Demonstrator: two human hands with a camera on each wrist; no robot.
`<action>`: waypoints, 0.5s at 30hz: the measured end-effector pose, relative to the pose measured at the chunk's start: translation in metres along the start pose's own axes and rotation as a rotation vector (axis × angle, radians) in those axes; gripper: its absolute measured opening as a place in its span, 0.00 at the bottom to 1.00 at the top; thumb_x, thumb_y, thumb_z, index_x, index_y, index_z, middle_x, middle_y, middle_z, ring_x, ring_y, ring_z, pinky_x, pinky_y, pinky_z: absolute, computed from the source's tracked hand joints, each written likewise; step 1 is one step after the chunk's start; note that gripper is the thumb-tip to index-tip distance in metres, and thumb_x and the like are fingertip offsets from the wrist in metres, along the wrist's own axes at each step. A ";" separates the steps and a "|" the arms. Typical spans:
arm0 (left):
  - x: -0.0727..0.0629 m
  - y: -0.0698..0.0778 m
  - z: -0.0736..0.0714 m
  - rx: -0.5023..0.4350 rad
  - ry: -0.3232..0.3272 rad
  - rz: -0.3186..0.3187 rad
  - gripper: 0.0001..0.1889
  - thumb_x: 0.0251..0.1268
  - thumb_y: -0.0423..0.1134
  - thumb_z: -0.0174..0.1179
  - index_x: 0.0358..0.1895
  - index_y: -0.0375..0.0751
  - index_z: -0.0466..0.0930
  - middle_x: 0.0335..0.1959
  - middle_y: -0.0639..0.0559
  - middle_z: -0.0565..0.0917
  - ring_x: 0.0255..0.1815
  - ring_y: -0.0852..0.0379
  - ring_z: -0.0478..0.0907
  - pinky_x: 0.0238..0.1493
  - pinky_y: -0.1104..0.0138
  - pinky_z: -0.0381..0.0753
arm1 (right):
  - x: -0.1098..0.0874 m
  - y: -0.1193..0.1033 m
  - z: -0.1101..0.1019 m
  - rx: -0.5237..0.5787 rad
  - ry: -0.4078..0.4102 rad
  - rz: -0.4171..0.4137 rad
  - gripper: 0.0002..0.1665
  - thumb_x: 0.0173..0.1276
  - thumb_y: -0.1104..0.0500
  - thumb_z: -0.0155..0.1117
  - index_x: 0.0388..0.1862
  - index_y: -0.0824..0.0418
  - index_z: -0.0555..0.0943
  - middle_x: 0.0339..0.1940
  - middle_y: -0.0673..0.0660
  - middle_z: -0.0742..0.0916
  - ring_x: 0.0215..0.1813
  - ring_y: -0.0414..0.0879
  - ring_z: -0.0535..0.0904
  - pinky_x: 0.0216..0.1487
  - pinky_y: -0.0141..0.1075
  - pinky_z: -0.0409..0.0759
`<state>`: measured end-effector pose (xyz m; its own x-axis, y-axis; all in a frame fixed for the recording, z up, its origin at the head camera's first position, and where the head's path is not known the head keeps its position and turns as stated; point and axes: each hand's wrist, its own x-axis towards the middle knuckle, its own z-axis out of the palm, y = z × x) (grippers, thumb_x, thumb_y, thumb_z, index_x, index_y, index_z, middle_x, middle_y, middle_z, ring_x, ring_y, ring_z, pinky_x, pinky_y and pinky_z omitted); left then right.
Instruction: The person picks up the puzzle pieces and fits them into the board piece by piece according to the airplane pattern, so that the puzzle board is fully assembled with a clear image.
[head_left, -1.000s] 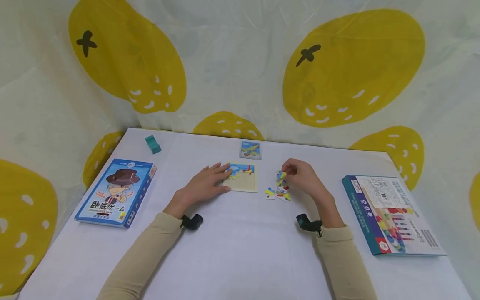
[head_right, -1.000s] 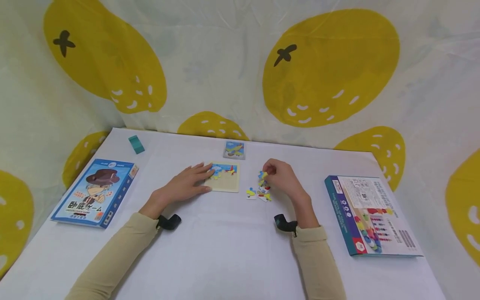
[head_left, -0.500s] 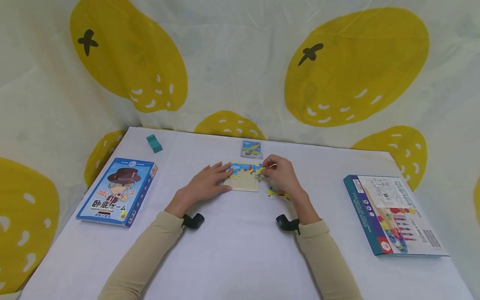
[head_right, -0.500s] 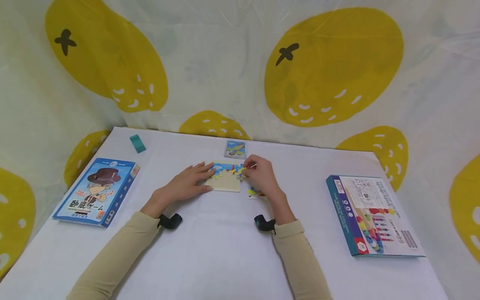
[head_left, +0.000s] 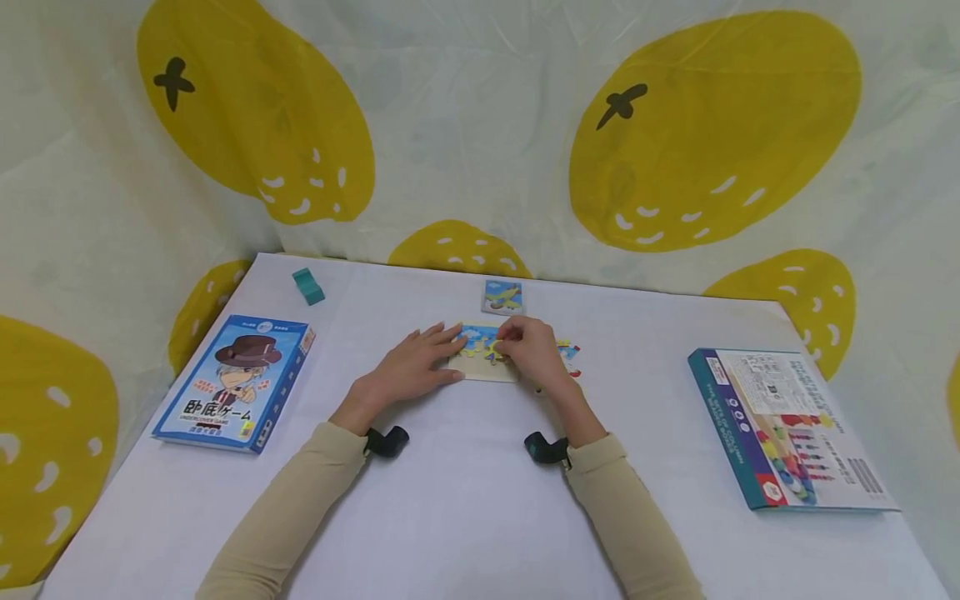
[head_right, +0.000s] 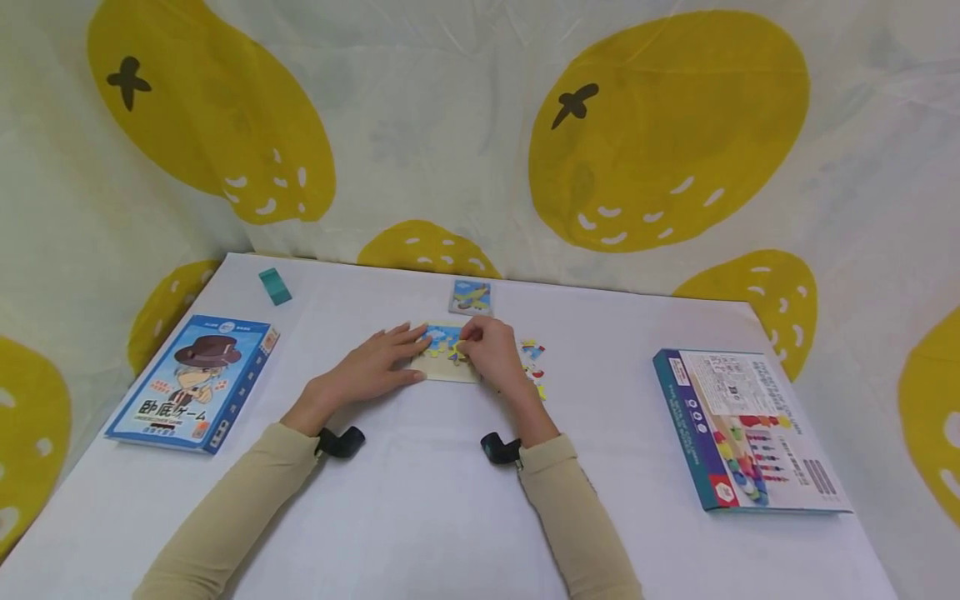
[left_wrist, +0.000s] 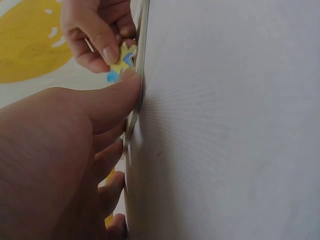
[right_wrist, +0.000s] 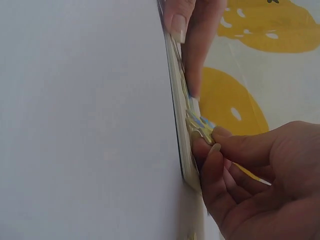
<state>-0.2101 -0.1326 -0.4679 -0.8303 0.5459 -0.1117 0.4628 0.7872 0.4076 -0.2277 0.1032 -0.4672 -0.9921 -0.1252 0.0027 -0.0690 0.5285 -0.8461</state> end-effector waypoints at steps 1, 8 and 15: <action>0.000 0.000 0.000 -0.001 0.001 -0.001 0.36 0.71 0.61 0.54 0.78 0.54 0.58 0.81 0.57 0.55 0.84 0.49 0.46 0.80 0.44 0.47 | 0.001 -0.001 0.002 -0.001 0.005 0.006 0.03 0.63 0.65 0.69 0.34 0.63 0.84 0.28 0.58 0.86 0.25 0.42 0.80 0.28 0.30 0.78; 0.001 -0.001 0.002 -0.001 0.001 -0.003 0.36 0.71 0.61 0.54 0.78 0.54 0.57 0.81 0.57 0.55 0.84 0.49 0.45 0.80 0.43 0.46 | 0.004 -0.006 0.014 -0.032 0.029 0.035 0.04 0.65 0.63 0.68 0.34 0.64 0.86 0.27 0.58 0.86 0.25 0.42 0.80 0.27 0.29 0.77; 0.001 -0.003 0.003 0.001 0.005 0.000 0.36 0.71 0.61 0.54 0.78 0.55 0.57 0.81 0.58 0.55 0.84 0.50 0.45 0.81 0.45 0.46 | 0.005 -0.015 0.019 -0.150 0.033 0.029 0.03 0.65 0.64 0.67 0.32 0.64 0.85 0.27 0.58 0.86 0.26 0.44 0.79 0.27 0.30 0.74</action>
<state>-0.2111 -0.1335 -0.4714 -0.8320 0.5443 -0.1074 0.4628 0.7876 0.4068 -0.2298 0.0788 -0.4641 -0.9966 -0.0820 -0.0013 -0.0526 0.6516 -0.7567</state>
